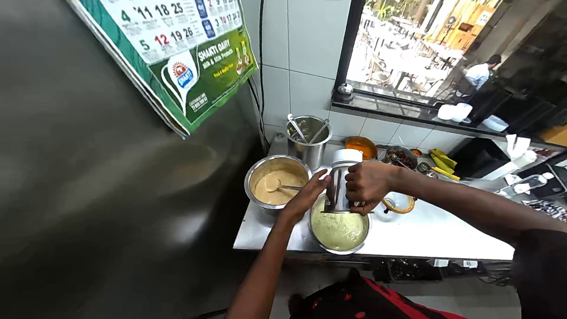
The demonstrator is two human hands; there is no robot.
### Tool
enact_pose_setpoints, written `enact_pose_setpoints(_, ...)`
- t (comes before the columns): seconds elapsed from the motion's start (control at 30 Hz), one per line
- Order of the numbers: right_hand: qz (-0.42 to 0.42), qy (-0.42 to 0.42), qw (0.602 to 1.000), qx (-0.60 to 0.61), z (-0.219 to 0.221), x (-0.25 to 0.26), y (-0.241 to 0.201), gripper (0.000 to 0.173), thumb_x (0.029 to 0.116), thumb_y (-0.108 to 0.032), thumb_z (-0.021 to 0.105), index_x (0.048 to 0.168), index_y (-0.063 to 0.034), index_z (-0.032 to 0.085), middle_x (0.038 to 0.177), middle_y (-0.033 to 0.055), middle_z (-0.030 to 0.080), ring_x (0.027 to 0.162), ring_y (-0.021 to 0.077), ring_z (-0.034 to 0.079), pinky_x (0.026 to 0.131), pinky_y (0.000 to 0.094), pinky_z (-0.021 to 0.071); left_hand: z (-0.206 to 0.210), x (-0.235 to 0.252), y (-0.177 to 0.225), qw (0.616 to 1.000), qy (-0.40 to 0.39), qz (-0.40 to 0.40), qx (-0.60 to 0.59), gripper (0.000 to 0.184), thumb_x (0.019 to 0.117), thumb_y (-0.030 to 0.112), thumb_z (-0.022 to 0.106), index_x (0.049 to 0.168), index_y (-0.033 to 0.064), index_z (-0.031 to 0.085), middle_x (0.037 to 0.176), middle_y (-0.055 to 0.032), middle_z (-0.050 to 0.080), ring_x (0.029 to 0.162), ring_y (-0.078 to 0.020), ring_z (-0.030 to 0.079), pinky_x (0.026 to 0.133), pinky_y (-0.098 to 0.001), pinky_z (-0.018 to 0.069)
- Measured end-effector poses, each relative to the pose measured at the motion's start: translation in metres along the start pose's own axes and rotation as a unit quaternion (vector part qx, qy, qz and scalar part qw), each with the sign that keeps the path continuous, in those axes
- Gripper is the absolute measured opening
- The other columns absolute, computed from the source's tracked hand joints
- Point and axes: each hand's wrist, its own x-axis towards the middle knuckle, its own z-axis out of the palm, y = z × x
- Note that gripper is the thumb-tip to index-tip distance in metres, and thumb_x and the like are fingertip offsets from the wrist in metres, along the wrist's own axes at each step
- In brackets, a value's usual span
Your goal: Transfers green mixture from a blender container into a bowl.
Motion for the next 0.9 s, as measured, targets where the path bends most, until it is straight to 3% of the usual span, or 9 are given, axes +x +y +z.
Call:
enact_pose_setpoints(0.13,0.014,0.004,1.0,0.007,-0.015,0.001,0.003,0.051,0.0918,-0.056,0.06,0.071,-0.0097,0.063,0.063,0.0062,0.057,0.069,0.0273,0.063,0.068,0.0467,0.0516,0.012,0.025,0.001,0.998,-0.02,-0.009,-0.067,0.072,0.102,0.061,0.048,0.16,0.0233,0.029,0.142,-0.0081,0.058,0.124,-0.0215,0.06,0.103,-0.0436,0.0505)
enact_pose_setpoints(0.23,0.043,0.018,0.999,0.018,-0.018,-0.001,0.001,0.043,0.0871,-0.054,0.066,0.077,-0.0122,0.069,0.076,0.0057,0.065,0.087,0.0276,0.067,0.086,0.0481,0.0504,0.023,0.045,-0.021,0.987,-0.007,0.0,-0.158,0.06,0.1014,0.056,0.052,0.153,0.028,0.038,0.129,0.0005,0.065,0.112,-0.0122,0.065,0.093,-0.0366,0.0562)
enact_pose_setpoints(0.33,0.13,0.032,0.991,-0.005,-0.026,-0.018,-0.004,0.046,0.0933,-0.058,0.062,0.107,-0.0158,0.077,0.117,0.0086,0.073,0.124,0.0326,0.062,0.115,0.0546,0.0403,0.042,0.053,-0.034,0.97,0.03,0.017,-0.24,0.048,0.0984,0.057,0.058,0.137,0.0289,0.056,0.112,0.0026,0.071,0.096,-0.0104,0.07,0.08,-0.0343,0.0608)
enact_pose_setpoints(0.4,0.229,0.059,0.971,-0.023,-0.035,-0.043,-0.009,0.052,0.0986,-0.057,0.056,0.129,-0.0177,0.071,0.141,0.0113,0.063,0.141,0.0343,0.049,0.122,0.0537,0.0327,0.052,0.055,-0.031,0.957,0.055,0.014,-0.285,0.042,0.0986,0.057,0.057,0.13,0.0285,0.06,0.107,0.0056,0.072,0.092,-0.007,0.07,0.077,-0.0307,0.0615)
enact_pose_setpoints(0.47,0.327,0.14,0.934,-0.03,-0.037,-0.077,-0.016,0.045,0.1008,-0.047,0.058,0.131,-0.0156,0.069,0.144,0.0119,0.061,0.14,0.0314,0.05,0.119,0.05,0.0375,0.056,0.059,-0.03,0.944,0.076,0.022,-0.321,0.04,0.1003,0.055,0.056,0.131,0.0287,0.061,0.11,0.006,0.072,0.097,-0.0066,0.07,0.08,-0.0314,0.0616)
enact_pose_setpoints(0.57,0.434,0.252,0.865,-0.013,-0.023,-0.139,-0.043,0.036,0.1005,-0.034,0.062,0.125,-0.0098,0.071,0.133,0.0144,0.065,0.127,0.0315,0.059,0.106,0.0502,0.0483,0.052,0.068,-0.03,0.938,0.135,0.048,-0.315,0.038,0.1018,0.053,0.054,0.128,0.0275,0.062,0.108,0.0069,0.071,0.097,-0.0059,0.07,0.081,-0.0319,0.0613)
enact_pose_setpoints(0.7,0.553,0.297,0.777,0.039,0.03,-0.226,-0.1,0.035,0.1007,-0.028,0.062,0.127,-0.0059,0.069,0.133,0.0141,0.064,0.128,0.0286,0.058,0.11,0.05,0.0473,0.035,0.073,-0.037,0.911,0.087,0.139,-0.379,0.045,0.1059,0.055,0.041,0.135,0.0258,0.059,0.124,0.0034,0.068,0.114,-0.0121,0.066,0.095,-0.0411,0.0577)
enact_pose_setpoints(0.77,0.623,0.327,0.707,0.071,0.07,-0.261,-0.133,0.038,0.1009,-0.029,0.06,0.128,-0.0038,0.068,0.131,0.0147,0.066,0.124,0.0274,0.061,0.107,0.0488,0.0491,0.035,0.058,-0.044,0.89,0.131,0.102,-0.424,0.056,0.103,0.065,0.034,0.138,0.0281,0.058,0.131,0.0016,0.066,0.121,-0.0171,0.064,0.099,-0.0487,0.0555)
enact_pose_setpoints(0.9,0.739,0.383,0.524,0.182,0.155,-0.295,-0.194,0.047,0.1013,-0.035,0.06,0.137,-0.0032,0.058,0.131,0.0154,0.065,0.119,0.0257,0.065,0.099,0.0491,0.0548,0.056,0.045,-0.041,0.806,0.319,0.021,-0.499,0.071,0.0969,0.074,0.021,0.14,0.0263,0.051,0.135,-0.0069,0.062,0.124,-0.0293,0.06,0.095,-0.0639,0.0515)
